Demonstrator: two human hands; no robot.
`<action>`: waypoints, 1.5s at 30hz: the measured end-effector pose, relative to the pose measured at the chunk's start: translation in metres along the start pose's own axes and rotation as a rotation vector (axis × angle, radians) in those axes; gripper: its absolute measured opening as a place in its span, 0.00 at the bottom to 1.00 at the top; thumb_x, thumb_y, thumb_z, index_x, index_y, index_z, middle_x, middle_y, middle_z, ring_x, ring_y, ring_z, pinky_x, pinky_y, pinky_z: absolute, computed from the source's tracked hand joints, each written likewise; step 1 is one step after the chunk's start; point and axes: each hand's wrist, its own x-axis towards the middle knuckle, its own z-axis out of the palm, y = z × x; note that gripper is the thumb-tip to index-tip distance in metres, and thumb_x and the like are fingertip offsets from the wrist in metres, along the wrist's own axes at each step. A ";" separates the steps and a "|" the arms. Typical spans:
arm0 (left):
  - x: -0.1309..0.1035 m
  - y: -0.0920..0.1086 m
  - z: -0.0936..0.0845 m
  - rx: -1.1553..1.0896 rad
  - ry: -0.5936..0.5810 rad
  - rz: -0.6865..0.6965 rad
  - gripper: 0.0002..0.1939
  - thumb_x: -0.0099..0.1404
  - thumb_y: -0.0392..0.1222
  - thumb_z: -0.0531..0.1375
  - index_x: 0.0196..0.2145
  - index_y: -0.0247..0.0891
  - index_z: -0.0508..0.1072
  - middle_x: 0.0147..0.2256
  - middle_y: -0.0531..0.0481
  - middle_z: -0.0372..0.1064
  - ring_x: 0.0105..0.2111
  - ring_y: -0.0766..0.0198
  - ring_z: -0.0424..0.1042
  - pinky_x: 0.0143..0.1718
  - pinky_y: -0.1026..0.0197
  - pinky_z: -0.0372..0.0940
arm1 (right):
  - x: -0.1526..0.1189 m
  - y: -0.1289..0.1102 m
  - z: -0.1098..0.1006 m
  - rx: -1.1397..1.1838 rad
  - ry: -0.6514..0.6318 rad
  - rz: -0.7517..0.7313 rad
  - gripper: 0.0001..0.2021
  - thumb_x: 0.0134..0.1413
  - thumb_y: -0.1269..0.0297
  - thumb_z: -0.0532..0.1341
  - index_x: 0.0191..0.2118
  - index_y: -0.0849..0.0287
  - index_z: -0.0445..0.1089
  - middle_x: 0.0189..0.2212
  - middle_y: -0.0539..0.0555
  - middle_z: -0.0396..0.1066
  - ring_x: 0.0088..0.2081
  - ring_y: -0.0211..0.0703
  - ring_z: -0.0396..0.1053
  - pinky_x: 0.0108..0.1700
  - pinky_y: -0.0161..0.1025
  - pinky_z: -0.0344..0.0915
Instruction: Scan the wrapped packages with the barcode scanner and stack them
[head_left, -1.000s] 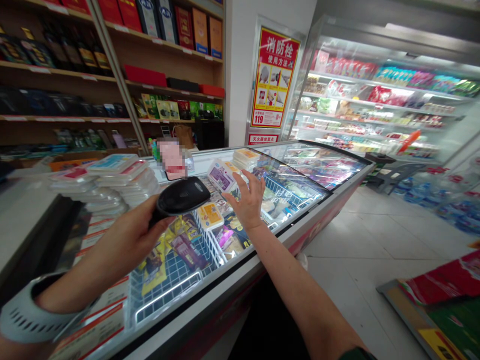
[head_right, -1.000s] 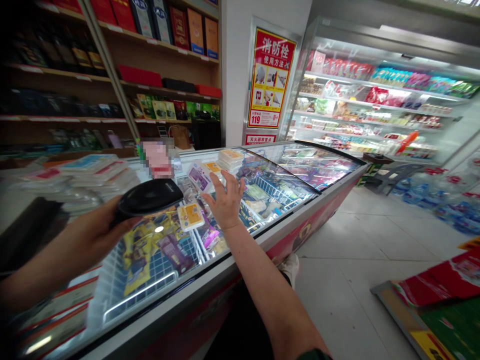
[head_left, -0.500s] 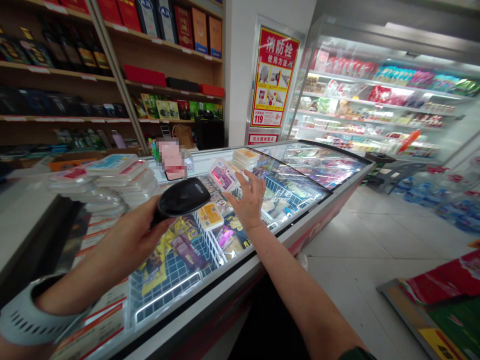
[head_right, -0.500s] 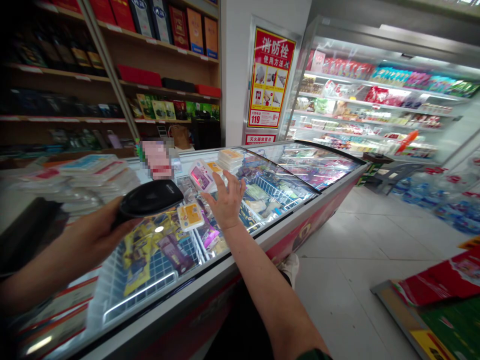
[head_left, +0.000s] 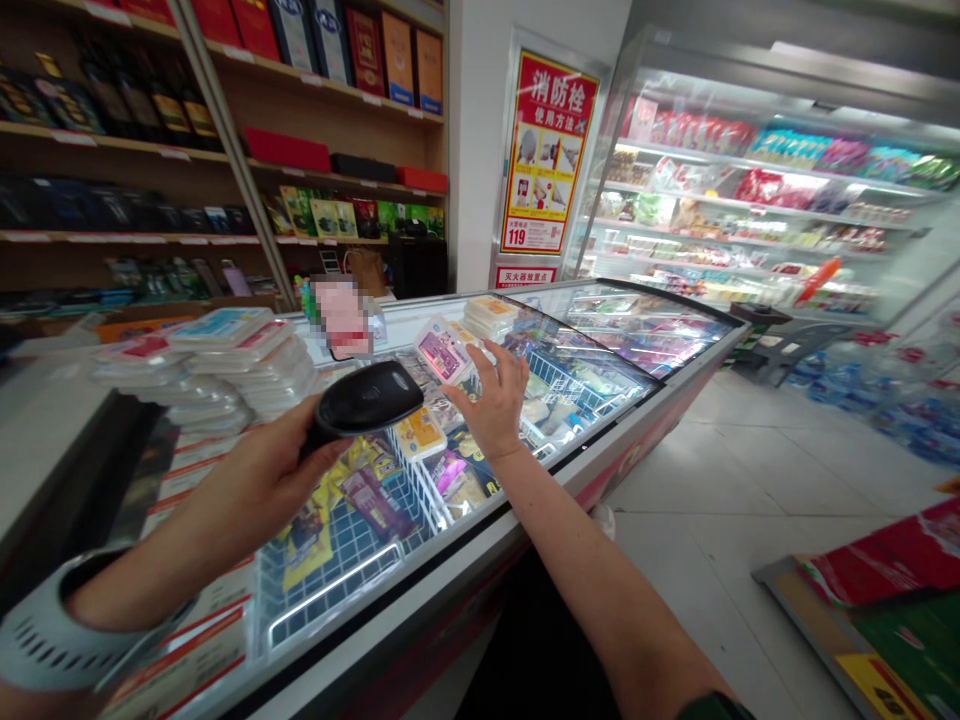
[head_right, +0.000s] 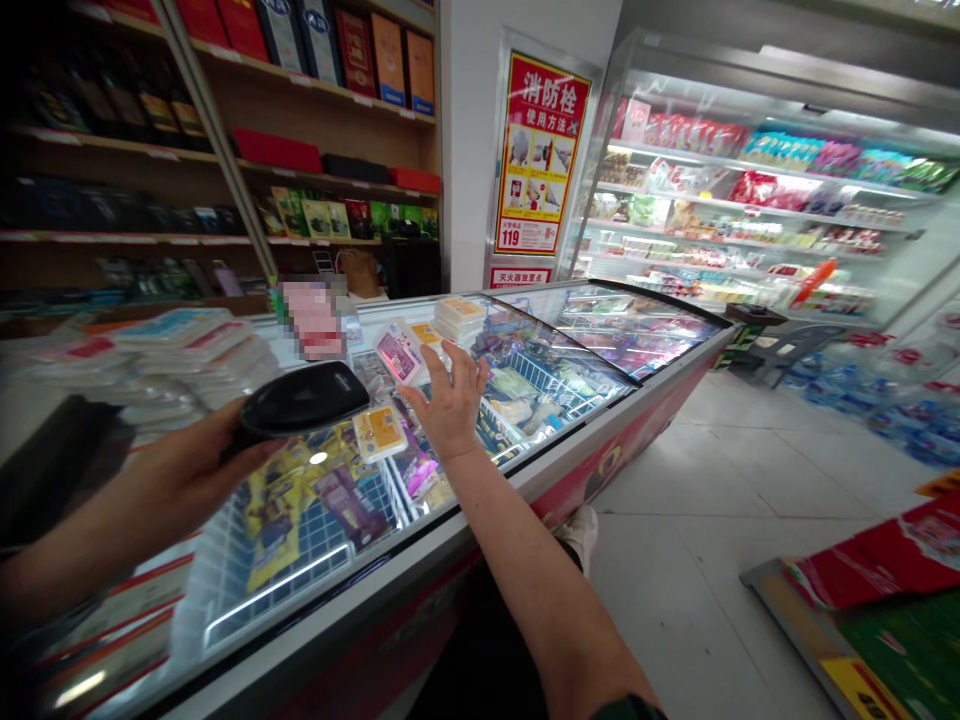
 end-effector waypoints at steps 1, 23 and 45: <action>0.000 0.000 0.000 0.005 0.000 -0.002 0.23 0.62 0.58 0.52 0.46 0.40 0.68 0.38 0.47 0.76 0.39 0.50 0.74 0.45 0.51 0.67 | 0.000 0.000 0.000 0.000 0.000 -0.002 0.28 0.60 0.41 0.58 0.57 0.56 0.68 0.56 0.62 0.67 0.58 0.52 0.63 0.66 0.56 0.48; 0.007 -0.009 -0.013 -0.035 0.103 -0.084 0.26 0.61 0.57 0.51 0.49 0.38 0.67 0.42 0.44 0.74 0.39 0.51 0.72 0.43 0.53 0.66 | 0.031 0.026 0.025 0.257 -0.041 0.511 0.30 0.46 0.50 0.71 0.53 0.61 0.71 0.45 0.60 0.71 0.45 0.47 0.69 0.51 0.43 0.66; 0.009 -0.026 -0.016 -0.022 0.180 -0.098 0.30 0.63 0.55 0.50 0.57 0.35 0.65 0.49 0.39 0.72 0.48 0.46 0.71 0.51 0.46 0.63 | -0.009 -0.057 -0.025 -0.150 -0.539 0.343 0.35 0.54 0.33 0.58 0.46 0.67 0.71 0.44 0.69 0.72 0.50 0.65 0.68 0.56 0.62 0.59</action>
